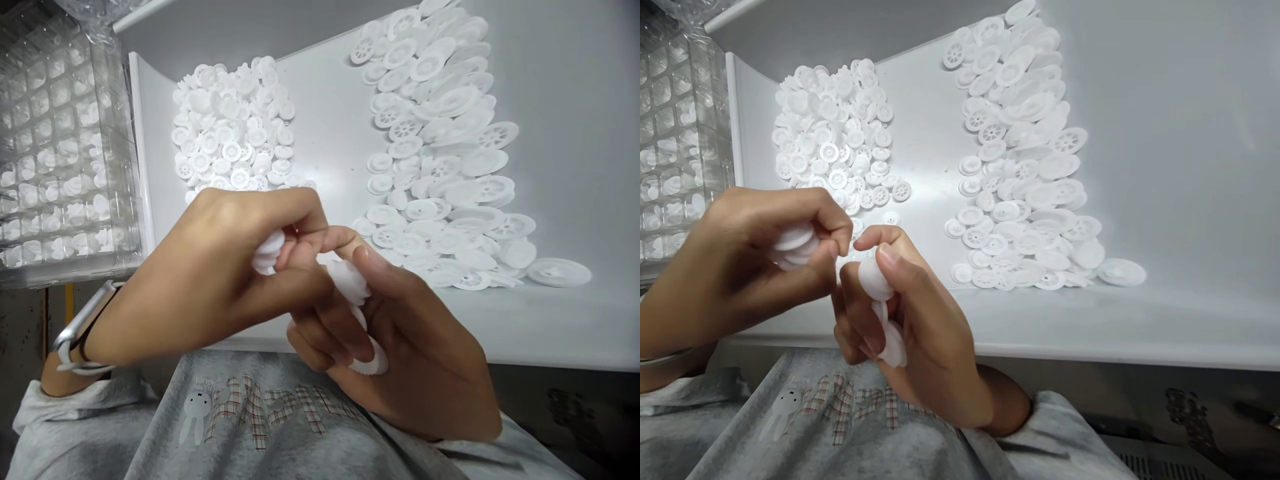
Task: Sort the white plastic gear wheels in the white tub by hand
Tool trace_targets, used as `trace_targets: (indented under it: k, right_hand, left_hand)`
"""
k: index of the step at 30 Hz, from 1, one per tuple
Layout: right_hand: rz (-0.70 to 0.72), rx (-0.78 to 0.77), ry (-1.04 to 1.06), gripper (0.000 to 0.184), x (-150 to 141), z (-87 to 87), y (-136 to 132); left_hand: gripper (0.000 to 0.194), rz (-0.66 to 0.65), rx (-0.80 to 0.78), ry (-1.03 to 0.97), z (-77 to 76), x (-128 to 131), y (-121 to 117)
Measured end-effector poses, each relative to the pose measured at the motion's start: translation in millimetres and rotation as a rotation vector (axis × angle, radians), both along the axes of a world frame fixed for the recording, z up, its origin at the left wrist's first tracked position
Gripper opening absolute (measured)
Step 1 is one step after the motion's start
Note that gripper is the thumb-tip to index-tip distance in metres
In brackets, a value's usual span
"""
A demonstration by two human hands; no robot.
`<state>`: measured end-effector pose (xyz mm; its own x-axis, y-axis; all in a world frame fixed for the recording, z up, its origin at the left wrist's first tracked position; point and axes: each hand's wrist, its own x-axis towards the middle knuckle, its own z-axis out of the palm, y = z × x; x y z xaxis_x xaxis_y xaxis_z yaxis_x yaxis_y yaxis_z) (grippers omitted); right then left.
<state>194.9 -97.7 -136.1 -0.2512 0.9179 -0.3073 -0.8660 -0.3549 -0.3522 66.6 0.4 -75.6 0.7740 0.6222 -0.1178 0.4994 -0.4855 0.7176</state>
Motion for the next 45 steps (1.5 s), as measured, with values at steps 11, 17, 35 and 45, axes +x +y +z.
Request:
trace_targets:
  k: [11, 17, 35, 45]
  right_hand:
    - [-0.001, -0.051, 0.055, 0.012, 9, 2.4, 4]
    - [-0.141, -0.082, 0.107, 0.009, 6, -2.8, 4]
    - [-0.223, -0.131, -0.083, 0.021, -3, -0.5, 2]
    - [-0.217, -0.103, -0.028, 0.01, -1, -1.2, 5]
  left_hand:
    - [0.027, 0.08, -0.201, -0.068, -5.4, -21, -14]
    - [0.012, 0.022, 0.008, -0.067, -4.3, -25, -43]
    - [0.014, 0.215, 0.4, -0.156, -48.5, -9, -85]
    - [0.015, 0.292, 0.414, -0.115, -51.0, -9, -93]
